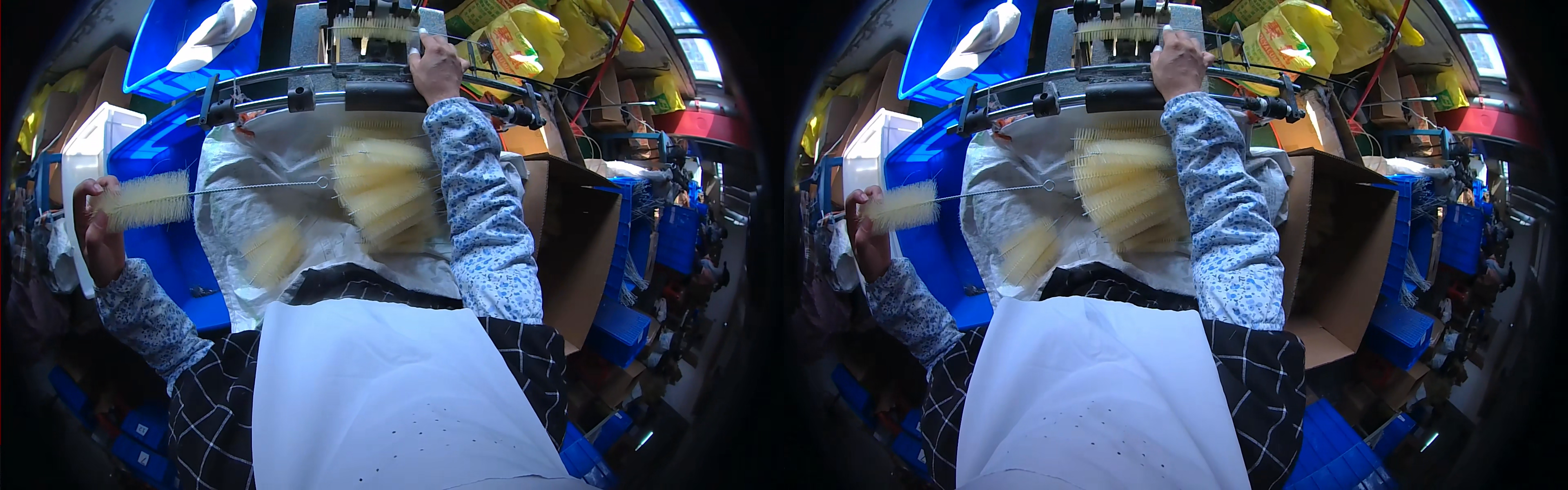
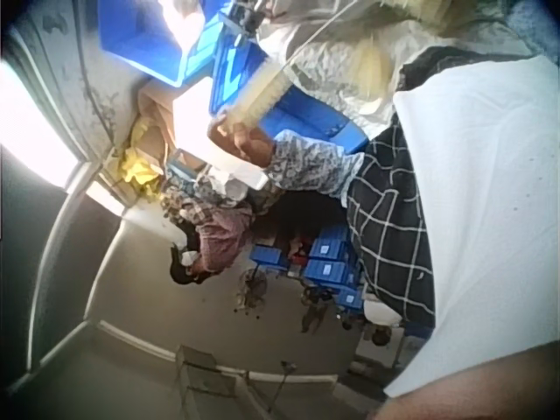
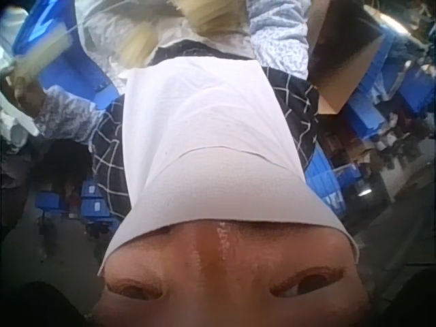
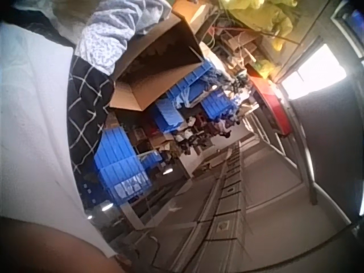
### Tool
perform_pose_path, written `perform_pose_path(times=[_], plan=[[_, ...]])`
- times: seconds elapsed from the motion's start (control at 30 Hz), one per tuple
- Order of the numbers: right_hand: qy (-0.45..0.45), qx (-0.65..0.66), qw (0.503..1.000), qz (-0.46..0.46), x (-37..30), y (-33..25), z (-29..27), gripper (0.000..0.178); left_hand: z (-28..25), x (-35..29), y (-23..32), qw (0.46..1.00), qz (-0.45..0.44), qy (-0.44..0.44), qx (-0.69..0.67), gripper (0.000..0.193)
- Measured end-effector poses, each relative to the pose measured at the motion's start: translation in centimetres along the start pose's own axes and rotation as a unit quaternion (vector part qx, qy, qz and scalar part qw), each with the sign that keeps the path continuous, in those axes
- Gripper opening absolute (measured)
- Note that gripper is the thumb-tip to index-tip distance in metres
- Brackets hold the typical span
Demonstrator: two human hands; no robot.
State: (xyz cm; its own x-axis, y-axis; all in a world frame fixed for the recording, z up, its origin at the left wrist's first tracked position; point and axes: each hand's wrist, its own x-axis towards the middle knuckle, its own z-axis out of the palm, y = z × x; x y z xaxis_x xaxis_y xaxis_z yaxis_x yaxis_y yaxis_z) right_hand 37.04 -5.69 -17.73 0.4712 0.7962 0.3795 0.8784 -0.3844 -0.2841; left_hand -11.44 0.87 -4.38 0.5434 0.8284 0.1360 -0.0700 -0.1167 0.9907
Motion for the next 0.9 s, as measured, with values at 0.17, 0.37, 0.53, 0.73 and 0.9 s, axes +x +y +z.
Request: perform_pose_path(times=[0.17, 0.37, 0.53, 0.73, 0.9], plan=[[-0.012, 0.003, 1.0, -0.007, 0.4, -3.4, -0.7, 0.033, 3.7, 2.1, 1.3, 0.999, 0.021, -0.039, -0.007, 0.033], [-0.028, -0.006, 0.999, -0.014, 0.4, -3.0, -1.5, 0.033, 6.1, 3.5, 1.4, 0.997, 0.035, -0.073, -0.001, 0.032], [0.009, 0.009, 1.0, -0.016, 0.0, 2.4, -0.8, 0.034, 2.3, 2.3, -0.3, 0.998, 0.025, -0.051, -0.018, 0.035], [-0.011, 0.047, 0.999, -0.019, 0.8, 9.5, -2.4, 0.031, 2.9, 2.2, -0.7, 0.999, 0.014, -0.02, -0.043, 0.038], [0.034, -0.101, 0.994, -0.013, 3.3, 12.1, -3.5, 0.028, 7.2, 4.5, -0.3, 0.997, 0.003, -0.076, 0.02, 0.034]])
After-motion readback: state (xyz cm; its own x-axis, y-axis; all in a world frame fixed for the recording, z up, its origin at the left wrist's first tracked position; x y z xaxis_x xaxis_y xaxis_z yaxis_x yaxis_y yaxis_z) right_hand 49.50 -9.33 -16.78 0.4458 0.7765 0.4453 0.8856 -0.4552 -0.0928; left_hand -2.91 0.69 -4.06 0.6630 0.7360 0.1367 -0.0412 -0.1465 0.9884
